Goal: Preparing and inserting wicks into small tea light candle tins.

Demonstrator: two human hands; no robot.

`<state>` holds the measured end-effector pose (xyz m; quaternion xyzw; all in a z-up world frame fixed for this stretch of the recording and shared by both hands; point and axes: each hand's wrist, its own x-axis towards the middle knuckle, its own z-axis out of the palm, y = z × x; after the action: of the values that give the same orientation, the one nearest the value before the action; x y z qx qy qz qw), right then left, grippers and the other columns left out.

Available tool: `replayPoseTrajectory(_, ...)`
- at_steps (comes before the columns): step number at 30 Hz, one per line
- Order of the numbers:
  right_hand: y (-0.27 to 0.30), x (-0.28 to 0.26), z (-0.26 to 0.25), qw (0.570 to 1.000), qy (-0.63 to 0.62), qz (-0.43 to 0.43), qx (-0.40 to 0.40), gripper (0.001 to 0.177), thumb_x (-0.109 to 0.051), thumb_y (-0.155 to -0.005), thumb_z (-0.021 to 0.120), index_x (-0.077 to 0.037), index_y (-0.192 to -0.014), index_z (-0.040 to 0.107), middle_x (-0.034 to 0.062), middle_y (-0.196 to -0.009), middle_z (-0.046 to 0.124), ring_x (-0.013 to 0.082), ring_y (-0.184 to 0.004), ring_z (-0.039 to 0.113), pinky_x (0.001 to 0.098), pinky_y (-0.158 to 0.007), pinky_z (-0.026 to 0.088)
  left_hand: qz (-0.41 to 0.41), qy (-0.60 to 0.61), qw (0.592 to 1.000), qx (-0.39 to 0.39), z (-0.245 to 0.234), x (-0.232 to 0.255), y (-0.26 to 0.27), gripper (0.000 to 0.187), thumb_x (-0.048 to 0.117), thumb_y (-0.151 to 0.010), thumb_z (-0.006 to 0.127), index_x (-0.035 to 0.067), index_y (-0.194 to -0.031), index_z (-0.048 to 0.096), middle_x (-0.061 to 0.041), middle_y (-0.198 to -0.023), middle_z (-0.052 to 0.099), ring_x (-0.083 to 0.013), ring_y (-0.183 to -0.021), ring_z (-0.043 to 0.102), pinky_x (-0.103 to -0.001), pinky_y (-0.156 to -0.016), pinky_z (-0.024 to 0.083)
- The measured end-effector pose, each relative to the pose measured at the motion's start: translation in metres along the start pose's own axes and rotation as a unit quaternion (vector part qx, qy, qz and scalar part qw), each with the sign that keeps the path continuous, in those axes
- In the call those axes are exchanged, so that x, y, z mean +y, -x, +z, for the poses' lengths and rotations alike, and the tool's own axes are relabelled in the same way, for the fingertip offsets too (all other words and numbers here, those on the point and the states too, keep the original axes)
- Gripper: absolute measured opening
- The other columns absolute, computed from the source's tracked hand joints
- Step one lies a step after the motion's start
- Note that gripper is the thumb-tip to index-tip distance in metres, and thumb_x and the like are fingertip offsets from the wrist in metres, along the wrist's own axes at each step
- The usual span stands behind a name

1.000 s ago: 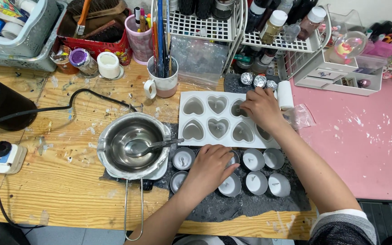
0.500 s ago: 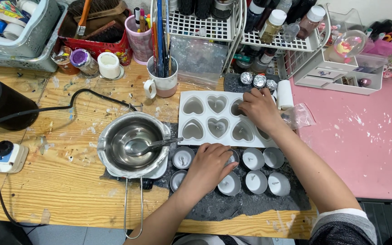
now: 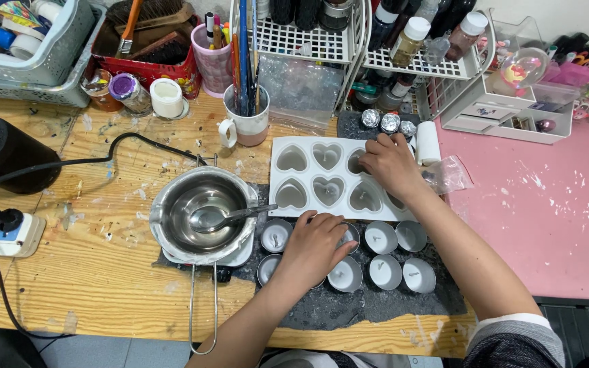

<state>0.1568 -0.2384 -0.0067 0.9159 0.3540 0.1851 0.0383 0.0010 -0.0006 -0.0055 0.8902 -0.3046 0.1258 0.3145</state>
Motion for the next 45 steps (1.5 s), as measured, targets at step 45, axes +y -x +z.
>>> replayPoseTrajectory(45,0.0051,-0.0008,-0.0002,1.0,0.004,0.004,0.011,0.009,-0.024,-0.081,0.078,-0.018,-0.088,0.078,-0.0022,-0.086,0.06,0.0189,-0.093,0.057,0.0382,-0.088,0.041,-0.026,-0.03,0.999,-0.028,0.0087,-0.0037,0.0019,0.042,0.04,-0.095,0.067,0.003,-0.116,0.072,-0.011,-0.125,0.07,-0.0246,-0.122,0.06,-0.051,-0.11,0.036)
